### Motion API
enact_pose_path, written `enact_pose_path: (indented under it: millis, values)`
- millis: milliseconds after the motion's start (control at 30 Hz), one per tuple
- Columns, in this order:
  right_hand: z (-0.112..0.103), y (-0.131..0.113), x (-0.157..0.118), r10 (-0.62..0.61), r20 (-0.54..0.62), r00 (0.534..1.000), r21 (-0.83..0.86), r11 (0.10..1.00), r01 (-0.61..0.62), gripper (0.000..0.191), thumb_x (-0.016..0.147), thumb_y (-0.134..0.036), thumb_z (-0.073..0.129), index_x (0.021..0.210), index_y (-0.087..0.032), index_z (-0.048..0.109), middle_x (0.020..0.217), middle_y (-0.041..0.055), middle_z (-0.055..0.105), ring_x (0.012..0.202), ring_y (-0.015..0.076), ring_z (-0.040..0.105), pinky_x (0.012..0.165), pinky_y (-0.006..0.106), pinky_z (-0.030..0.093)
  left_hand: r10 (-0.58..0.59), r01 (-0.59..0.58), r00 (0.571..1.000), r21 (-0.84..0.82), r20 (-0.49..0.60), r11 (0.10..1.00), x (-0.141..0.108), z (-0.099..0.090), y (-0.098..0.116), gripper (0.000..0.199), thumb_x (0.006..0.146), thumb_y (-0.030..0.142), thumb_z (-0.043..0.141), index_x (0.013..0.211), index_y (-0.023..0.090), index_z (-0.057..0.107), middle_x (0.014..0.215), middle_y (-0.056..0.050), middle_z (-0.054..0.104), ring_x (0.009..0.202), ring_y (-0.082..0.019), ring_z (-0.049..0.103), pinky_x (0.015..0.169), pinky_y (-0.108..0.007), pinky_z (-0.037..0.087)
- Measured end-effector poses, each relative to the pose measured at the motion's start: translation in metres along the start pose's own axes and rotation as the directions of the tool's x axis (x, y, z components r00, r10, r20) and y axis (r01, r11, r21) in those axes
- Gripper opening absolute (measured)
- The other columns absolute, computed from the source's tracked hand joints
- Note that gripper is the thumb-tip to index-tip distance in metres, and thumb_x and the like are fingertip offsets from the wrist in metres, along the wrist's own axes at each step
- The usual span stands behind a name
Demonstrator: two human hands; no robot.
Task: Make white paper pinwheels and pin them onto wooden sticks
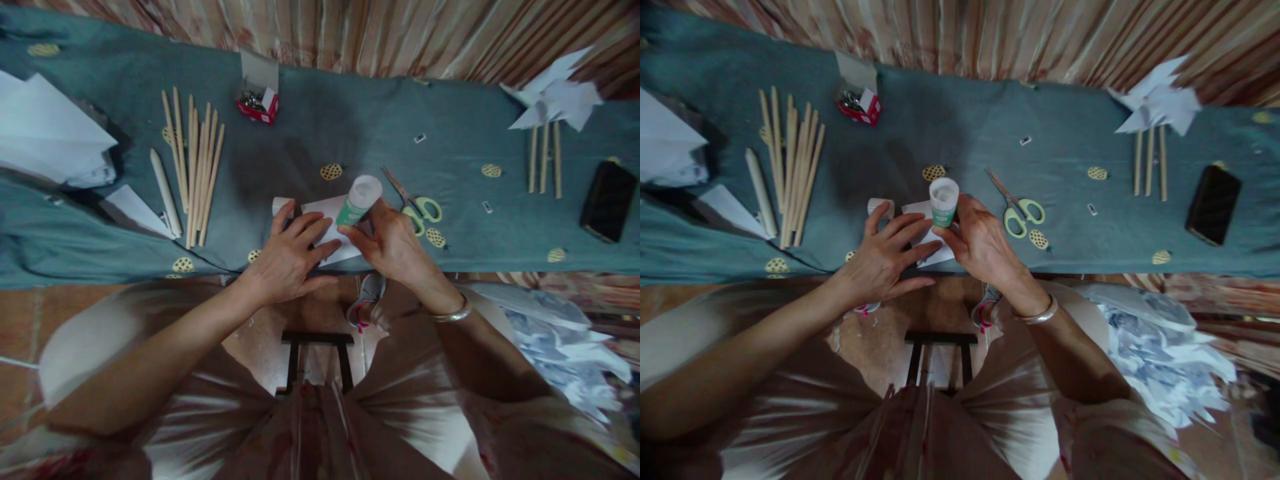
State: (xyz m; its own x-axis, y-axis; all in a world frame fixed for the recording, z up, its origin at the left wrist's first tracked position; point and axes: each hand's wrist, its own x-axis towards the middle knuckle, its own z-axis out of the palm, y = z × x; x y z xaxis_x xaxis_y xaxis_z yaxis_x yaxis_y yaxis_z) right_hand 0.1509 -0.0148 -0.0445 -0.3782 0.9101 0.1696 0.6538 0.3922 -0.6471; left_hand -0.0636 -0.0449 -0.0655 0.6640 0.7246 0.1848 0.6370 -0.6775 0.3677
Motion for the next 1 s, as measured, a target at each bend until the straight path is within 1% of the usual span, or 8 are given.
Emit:
enact_pose_path:
  millis: [133, 233, 333, 433, 633, 767, 900, 1000]
  values:
    - [-0.0018, -0.0016, 0.0004, 0.003, 0.039, 0.999, 0.024, 1.000, -0.004, 0.030, 0.091, -0.052, 0.056, 0.092, -0.022, 0.052, 0.082, 0.0051, 0.062, 0.075, 0.0210, 0.060, 0.068, 0.033, 0.047, 0.035, -0.035, 0.999, 0.038, -0.019, 0.999, 0.0001, 0.0019, -0.0014, 0.050, 0.088, 0.061, 0.056, 0.123, 0.026, 0.060, 0.140, -0.011, 0.055, 0.133, -0.033, 0.045, 0.117, -0.067, 0.017]
    - [0.0011, -0.0010, 0.0006, 0.005, 0.035, 0.999, 0.041, 0.999, -0.006, 0.032, 0.091, -0.054, 0.055, 0.093, -0.022, 0.052, 0.084, 0.0054, 0.063, 0.078, 0.0215, 0.060, 0.069, 0.033, 0.047, 0.050, -0.048, 0.998, 0.052, -0.024, 0.997, 0.0001, 0.0026, -0.0016, 0.052, 0.088, 0.061, 0.055, 0.124, 0.024, 0.060, 0.140, -0.013, 0.054, 0.133, -0.034, 0.045, 0.116, -0.067, 0.018]
    - [0.0032, 0.0011, 0.0006, -0.001, -0.005, 1.000, 0.020, 1.000, 0.001, 0.033, 0.091, -0.055, 0.054, 0.095, -0.022, 0.052, 0.083, 0.0062, 0.062, 0.081, 0.0239, 0.061, 0.071, 0.035, 0.048, 0.043, -0.041, 0.998, 0.059, -0.035, 0.997, -0.0007, 0.0030, -0.0017, 0.051, 0.088, 0.061, 0.055, 0.125, 0.027, 0.060, 0.140, -0.011, 0.054, 0.133, -0.033, 0.046, 0.116, -0.067, 0.018]
    - [0.0011, 0.0020, -0.0002, -0.012, -0.028, 1.000, -0.010, 1.000, 0.012, 0.033, 0.091, -0.055, 0.055, 0.095, -0.023, 0.053, 0.082, 0.0065, 0.061, 0.082, 0.0254, 0.061, 0.072, 0.037, 0.049, 0.048, -0.045, 0.998, 0.057, -0.046, 0.997, -0.0016, 0.0033, -0.0022, 0.052, 0.088, 0.061, 0.056, 0.126, 0.026, 0.060, 0.139, -0.012, 0.054, 0.132, -0.032, 0.047, 0.117, -0.065, 0.017]
    - [-0.0002, -0.0012, -0.0009, 0.008, 0.041, 0.999, 0.048, 0.999, -0.010, 0.033, 0.090, -0.055, 0.056, 0.095, -0.023, 0.054, 0.080, 0.0041, 0.061, 0.075, 0.0222, 0.060, 0.069, 0.035, 0.048, 0.057, -0.056, 0.998, 0.041, -0.027, 0.998, -0.0010, 0.0028, -0.0026, 0.051, 0.088, 0.060, 0.056, 0.123, 0.023, 0.061, 0.134, -0.013, 0.056, 0.133, -0.034, 0.046, 0.117, -0.066, 0.017]
    - [0.0021, -0.0012, -0.0007, 0.025, 0.006, 1.000, 0.024, 0.999, -0.025, 0.032, 0.091, -0.055, 0.054, 0.094, -0.023, 0.054, 0.079, 0.0052, 0.062, 0.079, 0.0238, 0.061, 0.070, 0.035, 0.048, 0.037, -0.037, 0.999, -0.003, -0.036, 0.999, -0.0007, 0.0029, -0.0031, 0.050, 0.087, 0.060, 0.058, 0.122, 0.025, 0.062, 0.131, -0.011, 0.058, 0.133, -0.034, 0.046, 0.118, -0.066, 0.014]
    - [-0.0018, -0.0012, -0.0024, -0.002, 0.003, 1.000, -0.050, 0.999, 0.002, 0.029, 0.092, -0.052, 0.054, 0.091, -0.023, 0.053, 0.080, 0.0065, 0.062, 0.077, 0.0235, 0.061, 0.070, 0.036, 0.048, 0.025, -0.025, 1.000, 0.026, -0.012, 0.999, -0.0009, 0.0007, -0.0018, 0.049, 0.089, 0.060, 0.055, 0.125, 0.027, 0.060, 0.130, -0.009, 0.059, 0.133, -0.033, 0.046, 0.119, -0.065, 0.015]
    - [-0.0022, -0.0017, -0.0031, -0.003, 0.023, 1.000, -0.006, 1.000, 0.004, 0.028, 0.091, -0.051, 0.055, 0.090, -0.023, 0.053, 0.080, 0.0052, 0.062, 0.072, 0.0213, 0.060, 0.067, 0.034, 0.048, 0.030, -0.030, 1.000, 0.053, 0.009, 0.998, -0.0005, -0.0013, -0.0006, 0.050, 0.090, 0.060, 0.052, 0.125, 0.025, 0.060, 0.130, -0.010, 0.059, 0.133, -0.033, 0.046, 0.118, -0.066, 0.017]
